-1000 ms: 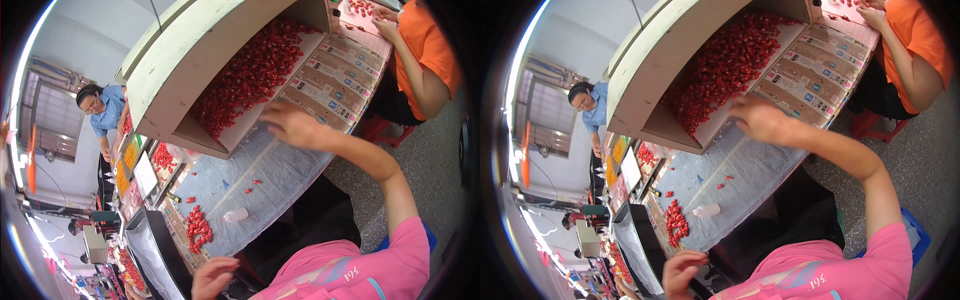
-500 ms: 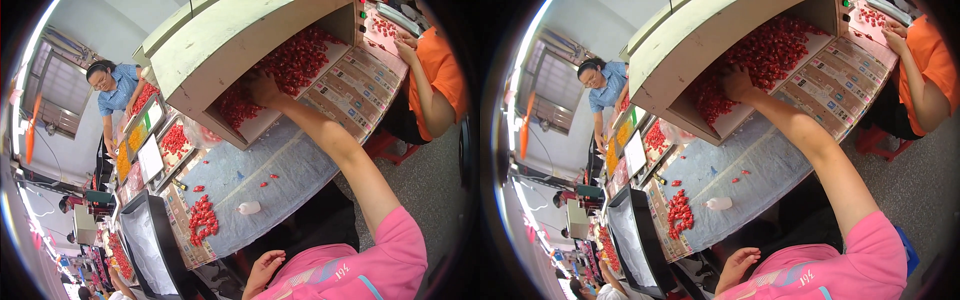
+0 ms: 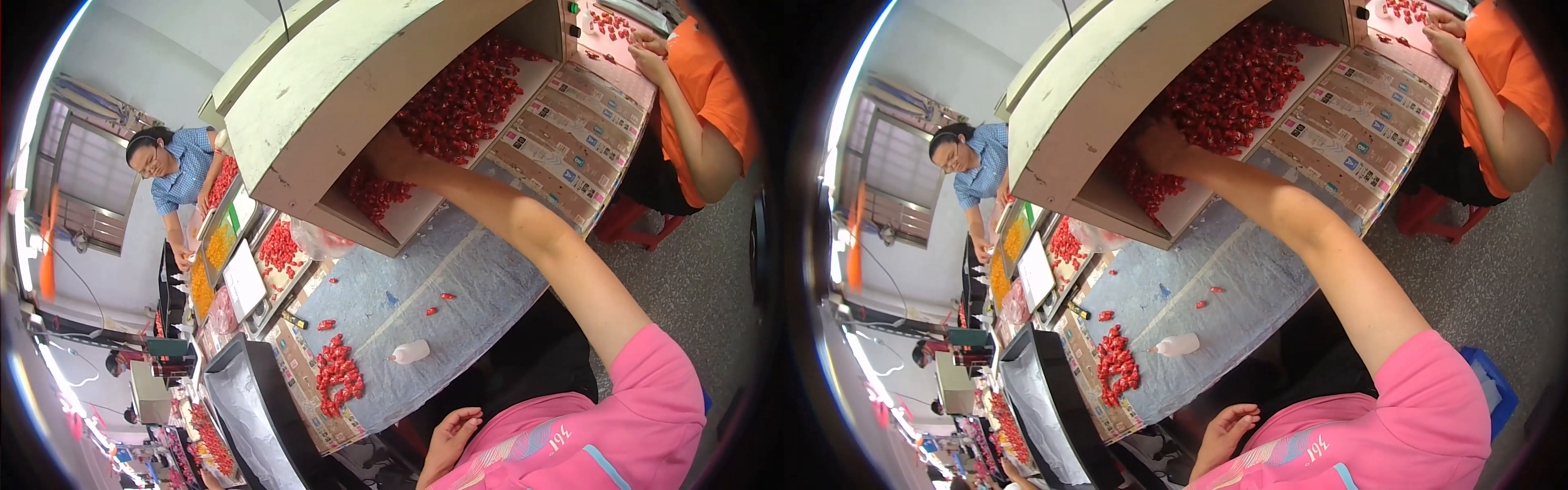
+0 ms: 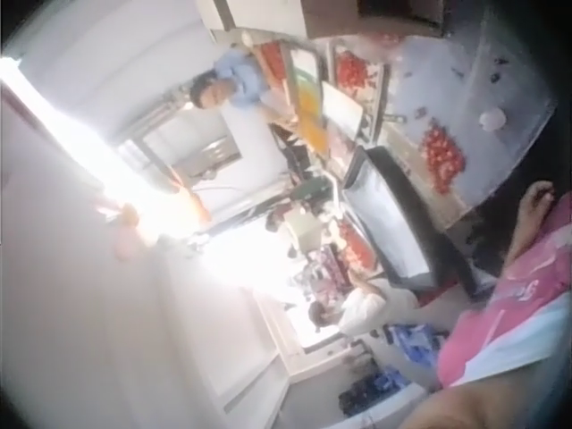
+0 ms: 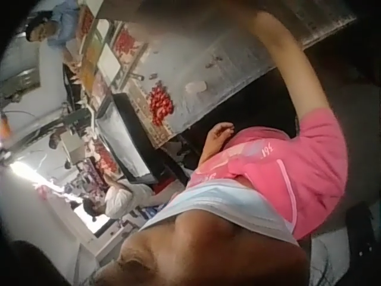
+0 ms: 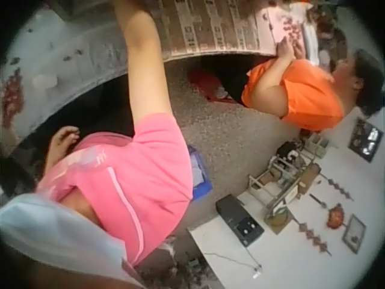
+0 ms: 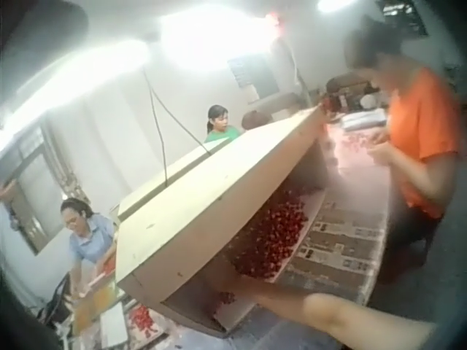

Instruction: The person assembles small figurines by retrieving parts from a container, applying glue from a squeeze bottle, and pressing the pieces together by hand.

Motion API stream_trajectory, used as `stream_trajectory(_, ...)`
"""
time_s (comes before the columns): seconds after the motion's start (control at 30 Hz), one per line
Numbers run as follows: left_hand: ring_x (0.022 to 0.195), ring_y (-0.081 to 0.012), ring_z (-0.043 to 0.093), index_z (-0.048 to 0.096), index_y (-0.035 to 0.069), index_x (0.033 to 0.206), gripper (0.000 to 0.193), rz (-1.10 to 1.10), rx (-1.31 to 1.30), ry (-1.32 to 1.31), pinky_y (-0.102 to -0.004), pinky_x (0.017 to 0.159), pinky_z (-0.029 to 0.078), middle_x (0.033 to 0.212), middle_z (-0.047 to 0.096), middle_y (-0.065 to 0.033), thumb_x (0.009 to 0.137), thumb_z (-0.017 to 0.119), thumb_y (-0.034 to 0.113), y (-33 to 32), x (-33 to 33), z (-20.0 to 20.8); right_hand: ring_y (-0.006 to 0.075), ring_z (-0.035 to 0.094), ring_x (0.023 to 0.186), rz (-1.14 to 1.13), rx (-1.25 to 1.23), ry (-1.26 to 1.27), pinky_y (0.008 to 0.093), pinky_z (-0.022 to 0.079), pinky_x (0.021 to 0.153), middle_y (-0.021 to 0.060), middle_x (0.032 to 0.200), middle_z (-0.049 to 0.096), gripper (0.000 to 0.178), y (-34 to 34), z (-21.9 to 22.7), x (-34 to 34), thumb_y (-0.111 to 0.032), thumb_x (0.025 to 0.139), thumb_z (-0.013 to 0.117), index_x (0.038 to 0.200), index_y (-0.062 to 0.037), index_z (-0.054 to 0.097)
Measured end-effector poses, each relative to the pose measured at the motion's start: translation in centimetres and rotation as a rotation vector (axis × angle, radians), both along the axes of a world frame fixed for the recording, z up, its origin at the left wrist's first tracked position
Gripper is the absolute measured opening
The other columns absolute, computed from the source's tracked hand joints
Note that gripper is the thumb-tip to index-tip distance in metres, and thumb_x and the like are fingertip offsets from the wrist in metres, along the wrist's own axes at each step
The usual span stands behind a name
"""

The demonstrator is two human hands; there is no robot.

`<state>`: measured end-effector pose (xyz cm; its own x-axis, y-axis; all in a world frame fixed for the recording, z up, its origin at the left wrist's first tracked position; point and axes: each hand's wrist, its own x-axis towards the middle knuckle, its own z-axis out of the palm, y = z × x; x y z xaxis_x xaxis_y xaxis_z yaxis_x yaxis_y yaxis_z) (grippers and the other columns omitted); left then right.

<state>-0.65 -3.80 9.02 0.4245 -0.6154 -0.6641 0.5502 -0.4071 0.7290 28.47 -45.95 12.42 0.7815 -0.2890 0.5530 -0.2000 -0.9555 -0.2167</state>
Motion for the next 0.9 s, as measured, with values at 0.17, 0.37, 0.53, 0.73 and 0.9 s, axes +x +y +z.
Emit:
stream_trajectory(0.17,0.101,-0.0152,0.058,0.054,-0.004,0.117,0.028,-0.021,0.002,-0.011,-0.0257,0.091,0.045,0.112,0.06,-0.0113,0.091,0.055,0.006,-0.2,-0.6,-0.5,0.0289,0.037,0.126,0.21,0.045,-0.017,0.0566,0.032,0.097,0.009,0.131,0.048,0.041,1.8,-0.9,3.8,-0.022,0.078,0.058,0.119,-0.0203,0.059)
stream_trajectory(0.37,0.102,-0.0166,0.058,0.055,-0.002,0.116,0.026,-0.026,0.011,-0.018,-0.0268,0.089,0.046,0.113,0.06,-0.0111,0.092,0.055,0.009,-0.3,-0.7,-0.4,0.0288,0.043,0.122,0.231,0.075,-0.018,0.0548,0.034,0.094,0.0084,0.123,0.054,0.035,0.7,-2.0,4.1,-0.022,0.074,0.062,0.109,-0.0239,0.064)
stream_trajectory(0.53,0.101,-0.0165,0.058,0.055,-0.002,0.116,0.026,-0.02,-0.009,-0.002,-0.0265,0.088,0.046,0.112,0.06,-0.0111,0.092,0.055,0.009,-0.1,-0.4,-0.7,0.0305,0.051,0.112,0.348,0.099,-0.344,0.0466,0.038,0.094,0.0106,0.115,0.058,0.03,-0.6,-1.1,1.1,-0.015,0.075,0.061,0.103,-0.022,0.067)
stream_trajectory(0.73,0.101,-0.0157,0.058,0.056,-0.002,0.114,0.025,-0.078,-0.019,-0.054,-0.0268,0.09,0.045,0.111,0.06,-0.0096,0.091,0.056,0.007,-0.9,-0.1,-0.4,0.0324,0.062,0.086,0.481,0.439,-0.446,0.0382,0.049,0.079,0.0161,0.094,0.064,0.026,-0.6,0.9,-3.5,-0.01,0.077,0.057,0.101,-0.0124,0.066)
stream_trajectory(0.9,0.102,-0.0145,0.057,0.056,-0.002,0.113,0.024,-0.156,-0.114,-0.051,-0.0263,0.09,0.045,0.11,0.06,-0.0081,0.091,0.056,0.006,-3.1,-0.2,1.5,0.0232,0.061,0.078,0.496,0.631,-0.234,0.0311,0.048,0.072,0.0122,0.089,0.064,0.018,0.0,1.9,-8.8,-0.009,0.08,0.06,0.097,-0.0036,0.062)
